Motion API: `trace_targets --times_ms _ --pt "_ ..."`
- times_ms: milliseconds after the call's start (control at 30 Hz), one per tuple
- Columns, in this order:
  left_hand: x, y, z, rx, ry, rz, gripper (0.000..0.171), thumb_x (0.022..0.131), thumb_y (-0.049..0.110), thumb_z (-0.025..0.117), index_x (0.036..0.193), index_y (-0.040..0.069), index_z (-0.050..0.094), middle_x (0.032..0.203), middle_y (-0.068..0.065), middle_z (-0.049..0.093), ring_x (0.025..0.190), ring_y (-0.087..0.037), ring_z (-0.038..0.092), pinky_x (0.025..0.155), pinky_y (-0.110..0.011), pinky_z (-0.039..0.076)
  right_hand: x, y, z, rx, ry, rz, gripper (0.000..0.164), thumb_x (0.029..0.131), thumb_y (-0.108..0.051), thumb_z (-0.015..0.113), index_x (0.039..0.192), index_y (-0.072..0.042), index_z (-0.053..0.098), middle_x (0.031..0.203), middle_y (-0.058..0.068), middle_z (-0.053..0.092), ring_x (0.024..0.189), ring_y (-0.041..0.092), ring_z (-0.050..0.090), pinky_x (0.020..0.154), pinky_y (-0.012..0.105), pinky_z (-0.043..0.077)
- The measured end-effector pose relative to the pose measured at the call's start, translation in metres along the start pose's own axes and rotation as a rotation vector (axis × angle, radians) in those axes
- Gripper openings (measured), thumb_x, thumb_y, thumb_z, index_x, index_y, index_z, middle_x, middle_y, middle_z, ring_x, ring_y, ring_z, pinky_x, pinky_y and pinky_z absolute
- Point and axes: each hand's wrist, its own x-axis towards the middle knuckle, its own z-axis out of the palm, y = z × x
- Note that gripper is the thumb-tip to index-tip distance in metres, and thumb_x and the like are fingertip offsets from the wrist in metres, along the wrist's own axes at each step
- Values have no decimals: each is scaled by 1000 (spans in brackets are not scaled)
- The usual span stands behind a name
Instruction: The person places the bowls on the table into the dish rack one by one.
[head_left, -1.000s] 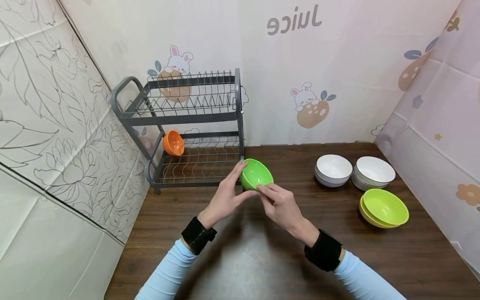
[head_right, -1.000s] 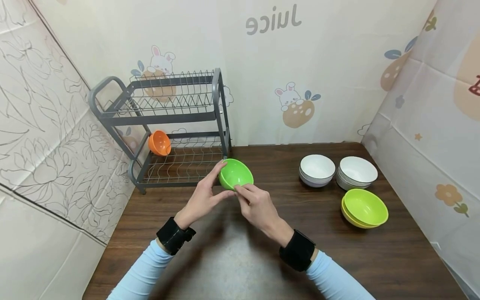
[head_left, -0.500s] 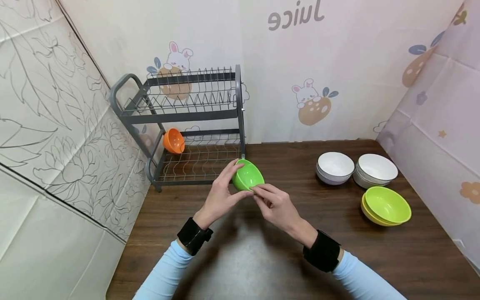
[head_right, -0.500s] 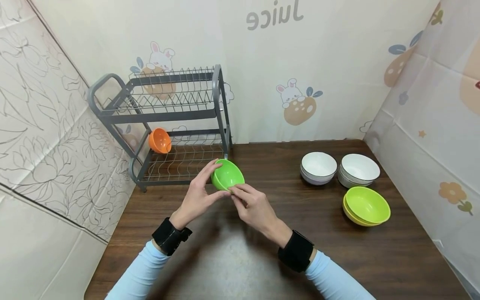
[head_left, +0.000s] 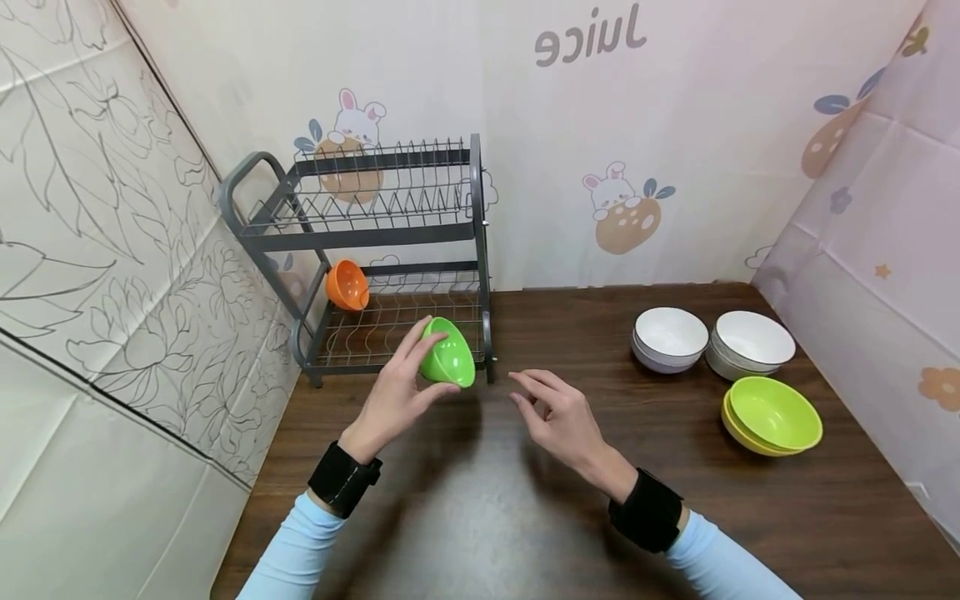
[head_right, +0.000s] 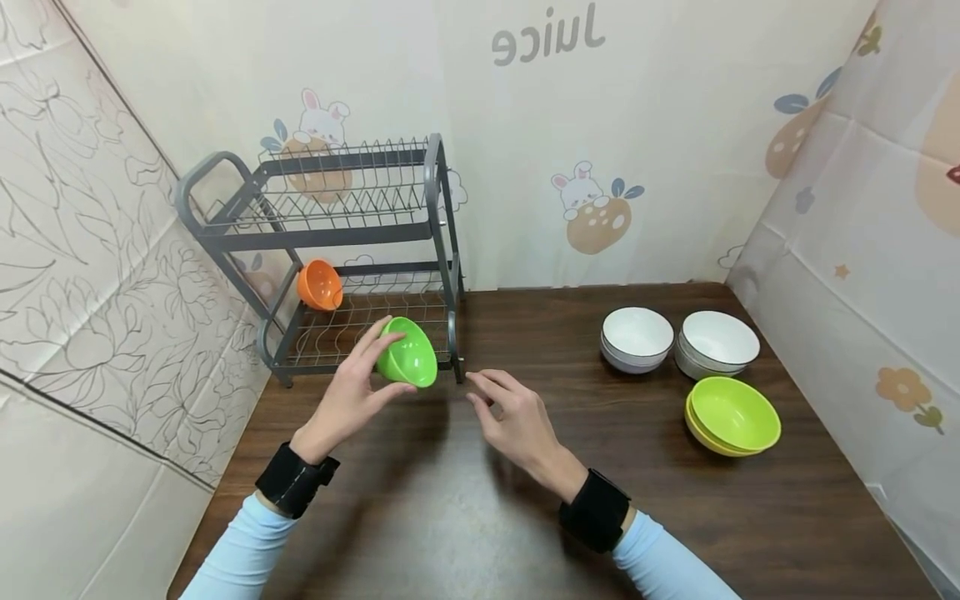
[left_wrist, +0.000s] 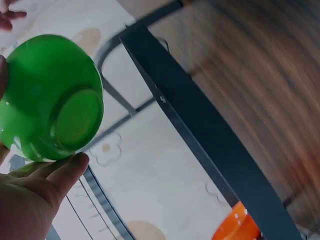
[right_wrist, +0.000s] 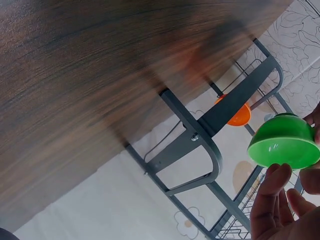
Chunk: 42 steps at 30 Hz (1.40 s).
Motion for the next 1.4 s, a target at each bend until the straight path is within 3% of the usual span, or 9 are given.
trace_targets --times_ms 267,533,767,900,1233,1400 --pt "10 -29 -19 130 47 -8 76 83 20 92 148 9 54 169 -19 28 141 -41 47 102 -53 53 0 2 -1 -17 7 10 34 94 0 76 127 -5 75 117 8 72 72 6 61 56 15 47" --pt "31 -64 -36 285 33 -26 74 85 20 90 148 9 53 168 -20 28 143 -42 44 98 -57 55 -2 3 -1 -24 22 6 35 93 3 75 127 -6 76 115 8 73 70 6 60 56 15 47" --pt "42 -85 -43 314 -4 -63 72 86 18 89 148 9 54 169 -20 26 148 -44 37 100 -59 53 -4 1 -1 -11 7 30 33 95 2 72 128 -6 75 116 10 72 73 7 61 56 15 45" --pt "46 -94 -46 328 -28 -76 72 87 18 89 150 9 53 170 -19 25 144 -45 42 97 -58 55 -5 1 -1 -9 5 39 33 95 2 72 128 -6 75 116 10 72 74 7 62 57 16 47" --pt "64 -119 -58 411 -82 -33 72 88 16 88 150 8 52 167 -23 27 142 -45 42 91 -58 56 -7 0 -2 -17 4 59 33 95 2 72 127 -6 76 117 6 72 76 8 62 56 20 49" --pt "71 -128 -57 406 -96 -43 70 88 13 88 149 8 53 167 -23 27 146 -43 36 96 -59 53 -8 0 -2 -25 14 54 34 94 3 72 127 -6 76 116 5 73 75 8 62 55 25 51"
